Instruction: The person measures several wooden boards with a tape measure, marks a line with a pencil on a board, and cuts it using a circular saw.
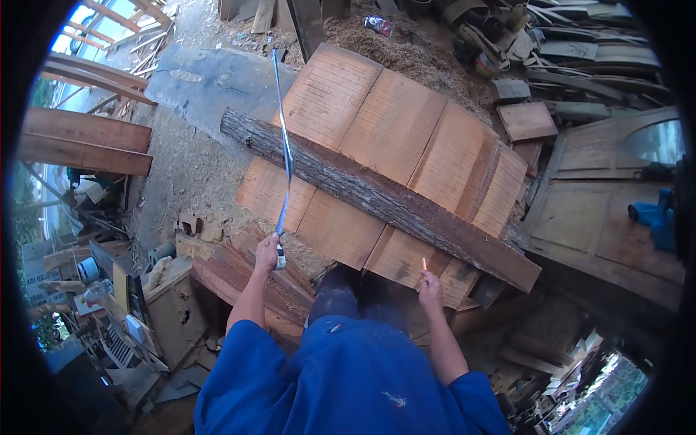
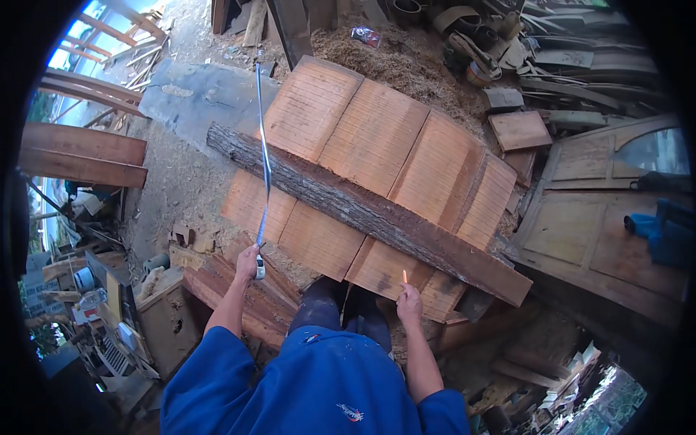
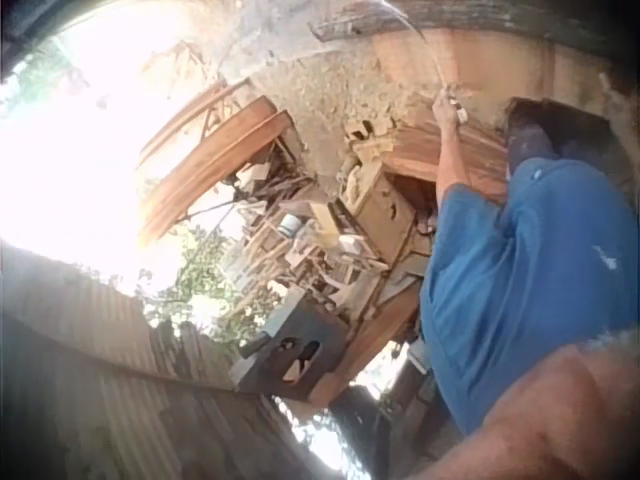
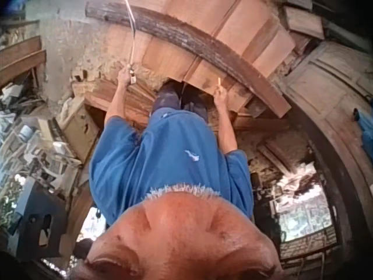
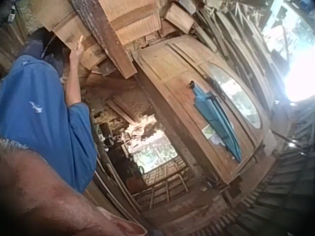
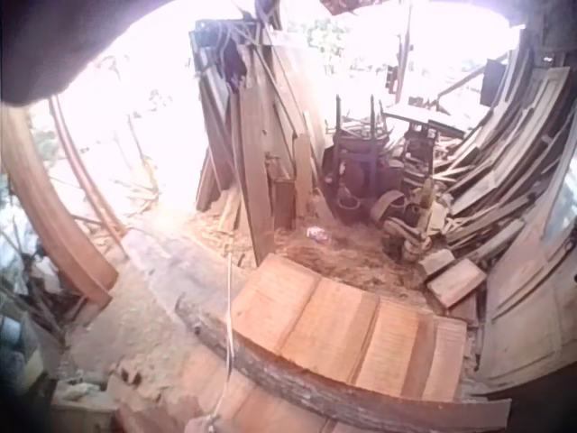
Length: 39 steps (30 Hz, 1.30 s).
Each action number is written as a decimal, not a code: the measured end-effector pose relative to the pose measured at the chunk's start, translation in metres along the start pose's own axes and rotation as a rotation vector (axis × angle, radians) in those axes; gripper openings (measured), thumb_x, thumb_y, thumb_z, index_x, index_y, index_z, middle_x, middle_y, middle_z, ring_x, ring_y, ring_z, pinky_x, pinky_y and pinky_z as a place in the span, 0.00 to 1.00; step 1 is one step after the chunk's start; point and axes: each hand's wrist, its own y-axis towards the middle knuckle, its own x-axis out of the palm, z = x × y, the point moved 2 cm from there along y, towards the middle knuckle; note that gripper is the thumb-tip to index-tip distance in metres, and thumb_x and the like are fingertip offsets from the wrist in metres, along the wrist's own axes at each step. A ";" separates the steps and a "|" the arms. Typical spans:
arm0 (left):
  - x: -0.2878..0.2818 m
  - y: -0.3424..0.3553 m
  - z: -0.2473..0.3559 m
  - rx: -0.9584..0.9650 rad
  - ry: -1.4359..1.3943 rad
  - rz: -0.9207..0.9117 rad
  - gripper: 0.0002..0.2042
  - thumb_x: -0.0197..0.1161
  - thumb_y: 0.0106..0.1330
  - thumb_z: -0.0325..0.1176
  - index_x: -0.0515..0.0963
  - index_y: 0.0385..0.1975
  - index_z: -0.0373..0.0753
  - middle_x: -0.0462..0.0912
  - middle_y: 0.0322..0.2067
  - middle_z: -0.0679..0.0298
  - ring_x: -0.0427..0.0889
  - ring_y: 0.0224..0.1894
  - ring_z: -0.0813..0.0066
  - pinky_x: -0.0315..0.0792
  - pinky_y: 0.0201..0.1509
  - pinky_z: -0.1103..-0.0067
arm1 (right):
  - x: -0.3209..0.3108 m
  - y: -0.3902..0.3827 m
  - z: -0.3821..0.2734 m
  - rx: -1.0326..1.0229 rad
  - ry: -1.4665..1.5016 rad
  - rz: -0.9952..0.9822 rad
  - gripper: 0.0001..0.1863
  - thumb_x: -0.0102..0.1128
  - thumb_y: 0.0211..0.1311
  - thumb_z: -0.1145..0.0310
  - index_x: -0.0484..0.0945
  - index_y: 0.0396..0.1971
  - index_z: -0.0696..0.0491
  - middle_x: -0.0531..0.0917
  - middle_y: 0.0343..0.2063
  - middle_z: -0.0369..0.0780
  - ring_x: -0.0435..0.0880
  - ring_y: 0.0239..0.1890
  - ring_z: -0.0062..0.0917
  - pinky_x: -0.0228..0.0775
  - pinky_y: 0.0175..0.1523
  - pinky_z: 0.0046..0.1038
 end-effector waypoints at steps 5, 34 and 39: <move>-0.014 0.002 -0.025 0.021 0.170 0.181 0.19 0.51 0.72 0.44 0.79 0.23 0.40 0.71 0.17 0.72 0.69 0.21 0.83 0.64 0.25 0.80 | -0.003 -0.003 -0.008 -0.032 -0.063 -0.064 0.17 0.49 0.63 0.75 0.78 0.50 0.55 0.79 0.33 0.43 0.80 0.23 0.22 0.75 0.32 0.28; -0.026 0.015 -0.026 -0.131 0.202 -0.127 0.20 0.54 0.71 0.47 0.79 0.22 0.41 0.71 0.16 0.72 0.68 0.19 0.83 0.63 0.25 0.80 | 0.007 -0.011 -0.018 0.008 -0.112 -0.179 0.16 0.48 0.62 0.72 0.79 0.47 0.54 0.79 0.29 0.45 0.81 0.28 0.30 0.73 0.37 0.33; -0.030 0.002 -0.015 -0.178 0.163 -0.086 0.21 0.54 0.68 0.49 0.81 0.22 0.38 0.72 0.16 0.66 0.71 0.23 0.77 0.66 0.29 0.75 | 0.005 -0.005 -0.024 0.059 -0.109 -0.223 0.16 0.48 0.61 0.72 0.80 0.47 0.52 0.80 0.29 0.48 0.82 0.30 0.36 0.73 0.40 0.38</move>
